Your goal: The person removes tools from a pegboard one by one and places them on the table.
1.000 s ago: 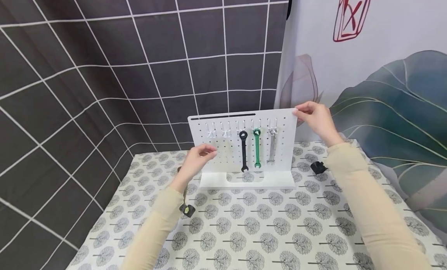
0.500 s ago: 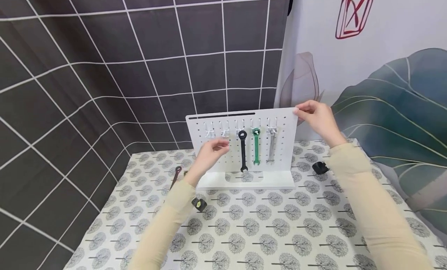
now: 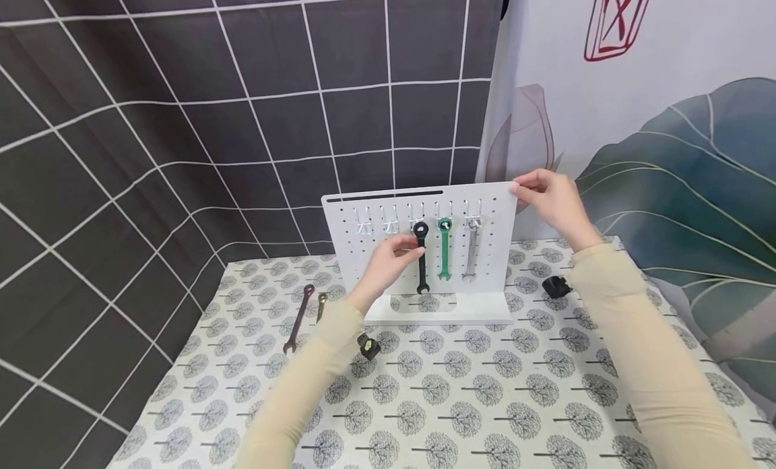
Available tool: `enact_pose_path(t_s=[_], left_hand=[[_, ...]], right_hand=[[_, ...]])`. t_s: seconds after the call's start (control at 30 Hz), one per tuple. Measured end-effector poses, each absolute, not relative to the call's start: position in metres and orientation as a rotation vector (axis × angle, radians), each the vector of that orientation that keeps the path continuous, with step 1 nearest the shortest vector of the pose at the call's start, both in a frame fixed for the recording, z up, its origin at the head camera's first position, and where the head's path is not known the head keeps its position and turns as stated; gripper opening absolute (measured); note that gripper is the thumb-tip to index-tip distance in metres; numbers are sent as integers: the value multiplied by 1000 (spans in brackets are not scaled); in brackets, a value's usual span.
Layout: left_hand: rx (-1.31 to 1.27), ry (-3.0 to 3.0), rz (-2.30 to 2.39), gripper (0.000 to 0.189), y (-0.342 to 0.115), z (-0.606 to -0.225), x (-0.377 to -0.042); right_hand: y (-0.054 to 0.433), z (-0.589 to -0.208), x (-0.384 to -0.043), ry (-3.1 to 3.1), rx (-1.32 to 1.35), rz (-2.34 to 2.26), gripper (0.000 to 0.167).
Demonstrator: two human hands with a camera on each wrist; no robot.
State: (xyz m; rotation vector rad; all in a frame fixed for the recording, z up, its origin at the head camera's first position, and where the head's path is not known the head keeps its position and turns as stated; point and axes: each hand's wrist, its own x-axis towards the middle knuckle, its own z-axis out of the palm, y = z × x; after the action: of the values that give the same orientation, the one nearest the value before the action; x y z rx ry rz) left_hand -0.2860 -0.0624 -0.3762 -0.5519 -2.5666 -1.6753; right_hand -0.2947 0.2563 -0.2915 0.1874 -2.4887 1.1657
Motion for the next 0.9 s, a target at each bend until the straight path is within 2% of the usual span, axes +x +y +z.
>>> enact_pose_path(t_s=[0.9], left_hand=[[-517,-2447,-1889,28,-53,-386,-293]], right_hand=[[258,-294,-297,-2486,188,1180,38]])
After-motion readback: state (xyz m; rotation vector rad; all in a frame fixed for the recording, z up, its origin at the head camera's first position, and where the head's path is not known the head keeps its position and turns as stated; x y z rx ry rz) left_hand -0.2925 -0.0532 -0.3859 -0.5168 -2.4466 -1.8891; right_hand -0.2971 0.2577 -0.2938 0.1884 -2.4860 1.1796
